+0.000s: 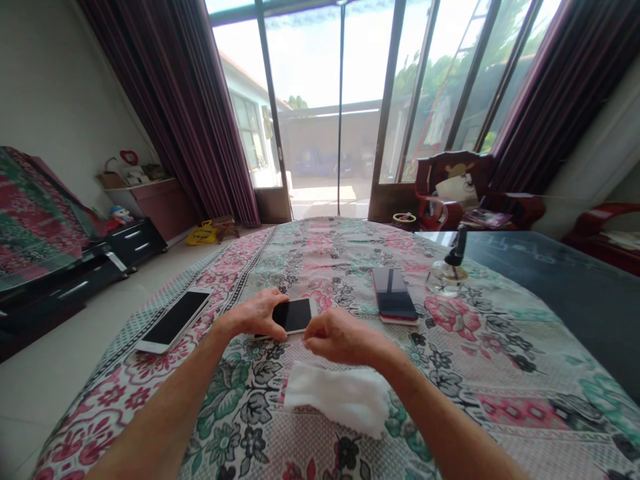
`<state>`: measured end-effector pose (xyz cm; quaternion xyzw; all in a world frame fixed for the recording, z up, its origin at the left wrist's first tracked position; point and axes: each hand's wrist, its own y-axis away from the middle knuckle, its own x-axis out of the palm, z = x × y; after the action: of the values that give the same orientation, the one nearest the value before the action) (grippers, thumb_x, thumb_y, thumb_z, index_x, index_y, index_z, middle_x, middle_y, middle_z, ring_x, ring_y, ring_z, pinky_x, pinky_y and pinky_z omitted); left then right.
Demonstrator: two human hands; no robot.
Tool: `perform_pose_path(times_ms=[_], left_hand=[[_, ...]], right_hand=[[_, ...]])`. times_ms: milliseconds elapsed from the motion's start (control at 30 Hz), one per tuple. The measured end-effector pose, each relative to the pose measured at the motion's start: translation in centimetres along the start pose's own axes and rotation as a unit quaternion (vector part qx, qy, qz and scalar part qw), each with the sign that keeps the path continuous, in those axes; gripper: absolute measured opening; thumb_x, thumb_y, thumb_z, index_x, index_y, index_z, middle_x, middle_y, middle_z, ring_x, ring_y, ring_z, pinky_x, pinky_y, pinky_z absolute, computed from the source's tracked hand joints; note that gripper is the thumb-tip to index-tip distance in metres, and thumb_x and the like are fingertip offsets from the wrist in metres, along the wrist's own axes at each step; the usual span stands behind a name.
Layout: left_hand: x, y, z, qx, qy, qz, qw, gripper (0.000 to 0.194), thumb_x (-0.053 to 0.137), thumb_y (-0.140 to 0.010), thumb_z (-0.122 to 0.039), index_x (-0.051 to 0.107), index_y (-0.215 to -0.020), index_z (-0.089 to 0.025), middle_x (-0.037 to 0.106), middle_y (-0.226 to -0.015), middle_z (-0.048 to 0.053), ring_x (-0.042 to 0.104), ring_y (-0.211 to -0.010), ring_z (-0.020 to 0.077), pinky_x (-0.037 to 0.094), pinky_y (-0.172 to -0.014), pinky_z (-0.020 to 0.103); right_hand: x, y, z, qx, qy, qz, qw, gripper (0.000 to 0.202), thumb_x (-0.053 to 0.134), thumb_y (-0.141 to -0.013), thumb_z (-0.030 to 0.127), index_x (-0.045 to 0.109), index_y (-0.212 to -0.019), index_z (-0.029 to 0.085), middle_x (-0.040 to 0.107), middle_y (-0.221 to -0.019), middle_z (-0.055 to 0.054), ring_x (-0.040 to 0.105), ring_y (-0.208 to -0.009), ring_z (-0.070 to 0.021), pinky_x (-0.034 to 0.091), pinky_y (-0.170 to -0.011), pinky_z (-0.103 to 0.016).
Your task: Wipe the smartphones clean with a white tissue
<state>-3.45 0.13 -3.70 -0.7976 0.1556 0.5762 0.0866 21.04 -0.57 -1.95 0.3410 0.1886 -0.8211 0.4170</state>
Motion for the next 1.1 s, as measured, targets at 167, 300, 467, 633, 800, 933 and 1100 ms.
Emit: perform_pose_path(times_ms=[167,300,467,633,800,933,1100], left_hand=[[0.5,-0.5,-0.4,-0.024,-0.016,-0.036,0.999,0.061,0.073,-0.052,-0.05,0.062,-0.101,-0.017,0.053,-0.097,0.009,0.053,-0.09,0.0281,0.046,-0.076,0.035],[1.0,-0.8,-1.3,-0.068,-0.036,-0.073,0.994,0.056,0.07,-0.056,-0.051,0.062,-0.099,-0.017,0.055,-0.095,0.008,0.055,-0.09,0.0271,0.046,-0.075,0.033],[1.3,-0.7,-3.0,-0.11,-0.047,-0.105,0.987,0.054,0.065,-0.062,-0.054,0.061,-0.103,-0.018,0.057,-0.097,0.008,0.056,-0.091,0.0255,0.046,-0.075,0.031],[1.8,-0.7,-3.9,-0.135,-0.014,-0.147,0.98,0.061,0.067,-0.062,-0.055,0.059,-0.108,-0.017,0.059,-0.103,0.012,0.055,-0.099,0.0291,0.045,-0.08,0.035],[1.6,-1.3,-3.3,-0.107,0.119,-0.155,0.975,0.05,0.067,-0.066,-0.048,0.064,-0.103,-0.015,0.064,-0.093,0.01,0.058,-0.087,0.0247,0.044,-0.072,0.03],[1.1,-1.5,-2.0,-0.112,0.227,-0.163,0.953,0.024,0.056,-0.074,-0.034,0.067,-0.082,-0.014,0.058,-0.064,0.001,0.053,-0.063,0.0151,0.037,-0.058,0.024],[1.4,-1.7,-0.4,-0.14,0.348,-0.155,0.914,0.021,0.056,-0.069,-0.03,0.067,-0.074,-0.013,0.057,-0.058,-0.002,0.052,-0.061,0.0129,0.035,-0.053,0.021]], right_hand=[[0.7,-1.0,-1.7,0.081,0.045,-0.078,0.993,0.024,0.046,-0.075,0.015,0.061,-0.056,0.017,0.047,-0.046,0.004,0.035,-0.044,-0.0072,0.026,-0.043,-0.021],[1.5,-1.7,-1.8,0.145,-0.039,-0.096,0.984,0.023,0.045,-0.076,0.019,0.065,-0.066,0.016,0.054,-0.051,0.001,0.041,-0.044,-0.0079,0.03,-0.042,-0.02],[2.2,-2.3,-2.4,0.16,-0.149,-0.1,0.971,0.02,0.047,-0.076,0.019,0.066,-0.073,0.016,0.056,-0.055,0.0,0.045,-0.045,-0.0071,0.032,-0.041,-0.018],[1.6,-2.3,-1.9,0.195,-0.244,-0.11,0.943,0.015,0.053,-0.076,0.021,0.066,-0.071,0.014,0.062,-0.063,-0.002,0.051,-0.049,-0.0069,0.036,-0.043,-0.016],[1.3,-2.3,-0.9,0.221,-0.28,-0.113,0.927,0.013,0.058,-0.076,0.023,0.067,-0.075,0.014,0.063,-0.063,-0.002,0.051,-0.049,-0.0057,0.039,-0.046,-0.015],[1.2,-2.4,-0.7,0.236,-0.308,-0.119,0.914,0.012,0.059,-0.077,0.023,0.067,-0.074,0.015,0.065,-0.064,-0.002,0.054,-0.052,-0.0065,0.042,-0.049,-0.016],[1.1,-2.3,-0.8,0.241,-0.353,-0.127,0.895,0.011,0.063,-0.075,0.025,0.067,-0.077,0.015,0.069,-0.075,-0.006,0.062,-0.065,-0.0108,0.046,-0.051,-0.016]])
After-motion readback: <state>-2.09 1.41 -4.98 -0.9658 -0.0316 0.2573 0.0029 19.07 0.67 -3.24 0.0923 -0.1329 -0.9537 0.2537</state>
